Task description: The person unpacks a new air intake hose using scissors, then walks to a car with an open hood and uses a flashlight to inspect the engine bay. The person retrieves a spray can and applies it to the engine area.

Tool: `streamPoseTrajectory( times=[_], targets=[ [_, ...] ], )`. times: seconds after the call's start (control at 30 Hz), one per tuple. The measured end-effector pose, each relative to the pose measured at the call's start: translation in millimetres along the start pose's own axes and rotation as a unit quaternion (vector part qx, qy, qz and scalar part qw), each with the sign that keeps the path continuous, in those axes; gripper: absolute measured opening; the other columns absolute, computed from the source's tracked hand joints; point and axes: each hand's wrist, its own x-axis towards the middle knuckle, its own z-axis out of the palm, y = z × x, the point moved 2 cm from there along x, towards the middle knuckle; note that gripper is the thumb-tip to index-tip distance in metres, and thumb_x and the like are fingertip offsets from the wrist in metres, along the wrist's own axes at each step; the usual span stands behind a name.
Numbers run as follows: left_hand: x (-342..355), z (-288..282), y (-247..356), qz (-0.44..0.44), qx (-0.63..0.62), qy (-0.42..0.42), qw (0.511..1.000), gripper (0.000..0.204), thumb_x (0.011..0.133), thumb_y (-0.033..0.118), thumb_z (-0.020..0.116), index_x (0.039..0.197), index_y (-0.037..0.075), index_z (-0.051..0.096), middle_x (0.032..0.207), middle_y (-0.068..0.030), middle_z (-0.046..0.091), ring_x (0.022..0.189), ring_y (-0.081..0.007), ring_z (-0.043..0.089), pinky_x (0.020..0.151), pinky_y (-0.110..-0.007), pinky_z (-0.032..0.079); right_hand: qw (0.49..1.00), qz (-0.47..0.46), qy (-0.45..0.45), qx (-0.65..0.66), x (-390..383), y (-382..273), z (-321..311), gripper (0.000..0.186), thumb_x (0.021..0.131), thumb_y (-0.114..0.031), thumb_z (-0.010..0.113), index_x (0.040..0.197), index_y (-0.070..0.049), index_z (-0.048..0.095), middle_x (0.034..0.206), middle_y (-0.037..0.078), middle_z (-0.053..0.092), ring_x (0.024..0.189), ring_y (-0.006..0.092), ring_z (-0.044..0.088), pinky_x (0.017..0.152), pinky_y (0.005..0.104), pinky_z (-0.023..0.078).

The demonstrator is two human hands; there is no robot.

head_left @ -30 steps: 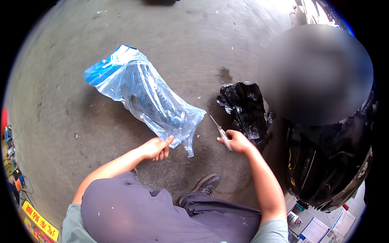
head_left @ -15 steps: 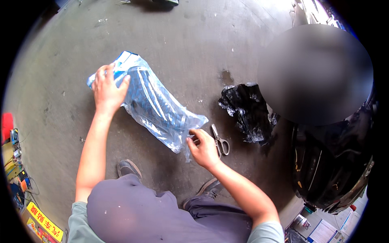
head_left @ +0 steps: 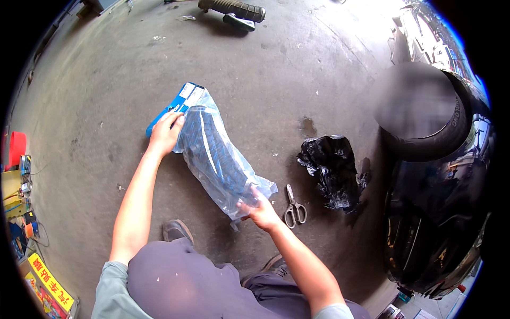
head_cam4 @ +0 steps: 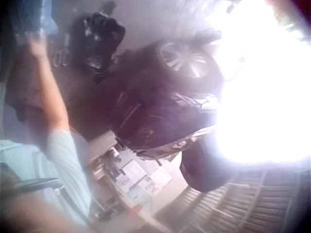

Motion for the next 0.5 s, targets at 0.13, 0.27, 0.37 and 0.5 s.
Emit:
streamPoseTrajectory(
  times=[0.13, 0.27, 0.37, 0.5],
  targets=[
    [-16.4, 3.2, 35.2, 0.086, 0.048, -0.035, 0.994, 0.044, 0.102, 0.021, 0.069, 0.144, 0.008, 0.065, 0.145, -0.0174, 0.067, 0.140, -0.0365, 0.060, 0.120, -0.046, 0.044, 0.989, -0.024, 0.122, 0.079, 10.3, -7.8, 7.3, 0.064, 0.105, -0.027, 0.076, 0.155, 0.002, 0.048, 0.119, 0.011, 0.071, 0.071, 0.0176, 0.067, 0.063, 0.0310, 0.055],
    [-22.3, -9.9, 20.7, 0.113, 0.116, 0.004, 0.987, 0.022, 0.100, 0.018, 0.070, 0.118, 0.006, 0.069, 0.120, -0.0141, 0.073, 0.122, -0.0365, 0.066, 0.106, -0.049, 0.049, 0.987, -0.066, 0.142, 0.040, -9.0, -54.5, -4.7, 0.033, 0.111, -0.025, 0.067, 0.135, -0.002, 0.066, 0.099, 0.004, 0.072, 0.056, 0.0124, 0.059, 0.050, 0.0298, 0.051],
    [-23.9, -13.7, 1.6, 0.106, 0.168, 0.016, 0.980, 0.014, 0.098, 0.017, 0.073, 0.100, 0.006, 0.065, 0.102, -0.0112, 0.071, 0.108, -0.0348, 0.067, 0.094, -0.050, 0.049, 0.997, 0.036, 0.060, -0.032, -40.9, -107.8, -44.1, 0.028, 0.115, -0.030, 0.059, 0.122, -0.003, 0.066, 0.079, 0.000, 0.065, 0.050, 0.0094, 0.059, 0.046, 0.0256, 0.045],
    [-26.3, -22.4, 12.7, 0.204, 0.205, 0.108, 0.951, 0.016, 0.095, 0.016, 0.074, 0.094, 0.007, 0.060, 0.091, -0.0098, 0.066, 0.095, -0.0331, 0.064, 0.085, -0.047, 0.047, 0.990, 0.087, -0.021, -0.108, -100.0, -181.8, -82.9, 0.031, 0.115, -0.032, 0.059, 0.123, -0.003, 0.066, 0.076, -0.002, 0.061, 0.049, 0.0081, 0.056, 0.046, 0.0256, 0.043]
  ],
)
